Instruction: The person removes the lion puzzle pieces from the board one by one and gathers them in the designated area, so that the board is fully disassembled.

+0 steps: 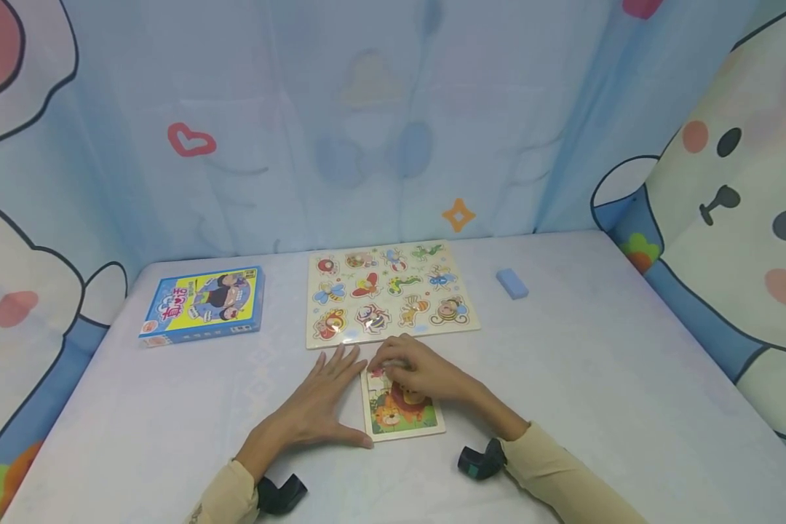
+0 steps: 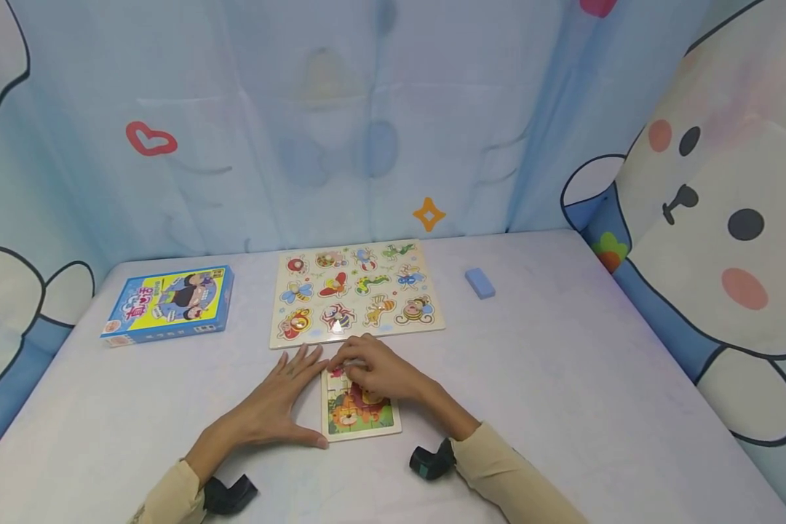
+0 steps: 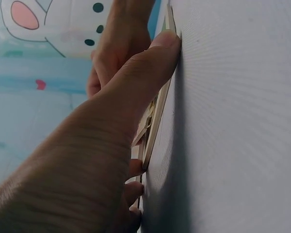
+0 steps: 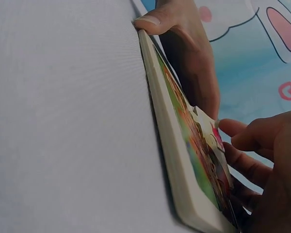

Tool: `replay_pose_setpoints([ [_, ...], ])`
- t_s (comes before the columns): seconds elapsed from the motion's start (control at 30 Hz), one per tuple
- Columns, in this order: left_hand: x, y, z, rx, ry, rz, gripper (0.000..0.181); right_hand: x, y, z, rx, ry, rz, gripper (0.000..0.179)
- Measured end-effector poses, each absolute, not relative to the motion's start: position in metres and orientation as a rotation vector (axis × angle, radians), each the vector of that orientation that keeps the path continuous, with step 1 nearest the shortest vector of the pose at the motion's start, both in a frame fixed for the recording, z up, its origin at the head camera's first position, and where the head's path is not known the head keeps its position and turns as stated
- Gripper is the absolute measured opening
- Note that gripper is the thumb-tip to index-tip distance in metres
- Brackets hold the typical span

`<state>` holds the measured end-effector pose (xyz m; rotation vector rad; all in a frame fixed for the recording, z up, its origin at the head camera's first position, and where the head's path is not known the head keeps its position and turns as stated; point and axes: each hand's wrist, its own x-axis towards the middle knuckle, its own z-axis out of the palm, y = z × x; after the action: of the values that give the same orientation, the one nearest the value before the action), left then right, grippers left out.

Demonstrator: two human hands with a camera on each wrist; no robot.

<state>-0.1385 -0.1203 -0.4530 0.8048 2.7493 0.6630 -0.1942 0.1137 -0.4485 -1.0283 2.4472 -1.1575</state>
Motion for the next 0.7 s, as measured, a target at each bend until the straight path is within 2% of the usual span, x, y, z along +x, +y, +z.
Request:
replay_pose_setpoints([
  [0.7,-0.1391,-0.1212,-0.4545,0.79,2.738,0.669,0.117,-0.1982,0.1203,-0.45,-0.955,2.387,-1.155,0.027],
])
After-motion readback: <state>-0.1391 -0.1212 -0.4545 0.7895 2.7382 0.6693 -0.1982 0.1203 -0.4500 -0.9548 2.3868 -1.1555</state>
